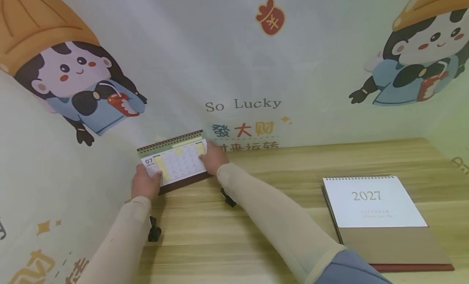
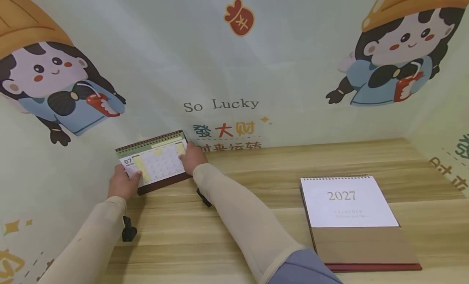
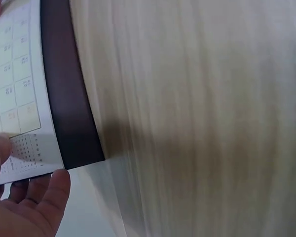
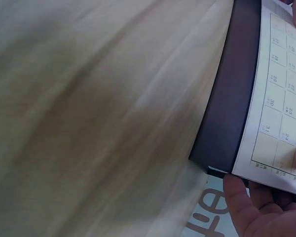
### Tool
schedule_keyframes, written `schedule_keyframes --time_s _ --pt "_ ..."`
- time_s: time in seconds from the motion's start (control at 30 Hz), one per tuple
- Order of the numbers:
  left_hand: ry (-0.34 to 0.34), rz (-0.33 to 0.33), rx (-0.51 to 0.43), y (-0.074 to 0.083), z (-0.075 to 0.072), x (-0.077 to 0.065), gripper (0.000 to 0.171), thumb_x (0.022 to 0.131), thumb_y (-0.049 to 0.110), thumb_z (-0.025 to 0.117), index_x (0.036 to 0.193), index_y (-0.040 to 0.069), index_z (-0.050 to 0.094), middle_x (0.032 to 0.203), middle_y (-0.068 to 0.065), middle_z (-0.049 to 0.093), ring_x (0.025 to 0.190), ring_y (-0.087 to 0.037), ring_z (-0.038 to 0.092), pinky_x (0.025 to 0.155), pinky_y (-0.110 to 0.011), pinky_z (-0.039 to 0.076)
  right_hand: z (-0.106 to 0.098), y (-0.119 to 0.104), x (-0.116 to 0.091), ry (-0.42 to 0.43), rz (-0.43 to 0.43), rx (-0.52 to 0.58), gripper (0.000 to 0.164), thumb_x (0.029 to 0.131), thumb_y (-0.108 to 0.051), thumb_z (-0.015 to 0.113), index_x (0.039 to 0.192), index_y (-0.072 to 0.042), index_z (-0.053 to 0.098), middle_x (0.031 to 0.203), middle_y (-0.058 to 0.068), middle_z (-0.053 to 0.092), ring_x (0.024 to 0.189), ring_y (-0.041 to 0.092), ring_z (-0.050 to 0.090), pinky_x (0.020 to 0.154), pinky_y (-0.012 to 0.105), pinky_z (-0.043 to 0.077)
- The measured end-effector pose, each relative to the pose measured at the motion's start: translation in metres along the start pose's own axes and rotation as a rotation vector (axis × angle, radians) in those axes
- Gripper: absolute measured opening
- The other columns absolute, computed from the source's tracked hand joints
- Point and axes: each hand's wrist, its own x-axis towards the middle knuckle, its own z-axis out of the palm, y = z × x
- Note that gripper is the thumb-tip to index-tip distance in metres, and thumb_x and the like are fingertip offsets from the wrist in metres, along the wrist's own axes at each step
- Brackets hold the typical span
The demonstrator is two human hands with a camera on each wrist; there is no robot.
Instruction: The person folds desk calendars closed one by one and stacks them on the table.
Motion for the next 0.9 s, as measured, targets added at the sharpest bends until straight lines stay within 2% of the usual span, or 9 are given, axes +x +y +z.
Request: schedule_keyframes --time_s 0.13,0.27,0.4,0.57,0.77,0.9 --pt "-0.083 -0.048 -0.056 -0.002 0.000 0.003 0.058 0.104 0.024 0.048 0.146 -0.007 0.023 0.137 -0.034 0.044 0.122 -0.043 0.048 0.102 -0.054 0.040 0.001 0.004 -0.005 0.001 0.004 0.003 0.054 0.099 -0.028 0.062 0.143 -0.001 0.045 0.132 0.013 0.060 0.120 0.026 0.057 0.103 0.036 0.044" --pt "-0.122 -0.101 -0.119 -0.005 -0.001 0.006 0.059 0.105 0.028 0.046 0.149 -0.004 0.025 0.143 -0.030 0.041 0.127 -0.041 0.045 0.103 -0.053 0.041 0.002 0.008 -0.010 0.002 -0.027 0.009 0.049 0.099 -0.029 0.062 0.136 0.001 0.050 0.127 0.015 0.062 0.117 0.029 0.059 0.099 0.038 0.046" --pt "-0.146 -0.099 -0.127 -0.003 -0.001 0.009 0.058 0.104 0.029 0.047 0.147 -0.004 0.028 0.141 -0.029 0.043 0.125 -0.040 0.046 0.097 -0.050 0.044 -0.002 0.013 -0.018 0.017 -0.046 0.011 0.048 0.099 -0.030 0.062 0.132 0.003 0.049 0.121 0.019 0.063 0.112 0.031 0.061 0.095 0.040 0.049" --pt "-0.207 -0.118 -0.134 0.002 0.005 0.012 0.062 0.104 0.034 0.045 0.152 -0.001 0.024 0.147 -0.027 0.039 0.130 -0.040 0.043 0.100 -0.051 0.042 -0.009 0.019 -0.028 0.043 -0.047 0.010 0.047 0.099 -0.028 0.063 0.129 0.004 0.048 0.114 0.020 0.065 0.107 0.032 0.063 0.092 0.040 0.050" --pt "-0.191 -0.134 -0.134 0.000 0.005 0.013 0.060 0.105 0.032 0.044 0.153 0.001 0.023 0.148 -0.026 0.039 0.130 -0.041 0.043 0.101 -0.053 0.042 -0.009 0.017 -0.033 0.028 -0.073 0.009 0.048 0.099 -0.029 0.063 0.130 0.005 0.051 0.117 0.019 0.065 0.110 0.030 0.062 0.095 0.039 0.049" --pt "-0.196 -0.146 -0.131 -0.003 0.004 0.014 0.060 0.105 0.032 0.044 0.154 0.002 0.024 0.148 -0.026 0.040 0.130 -0.041 0.044 0.101 -0.053 0.043 -0.006 0.016 -0.036 0.016 -0.058 0.025 0.051 0.099 -0.030 0.063 0.133 0.005 0.050 0.121 0.018 0.063 0.112 0.029 0.061 0.095 0.038 0.049"
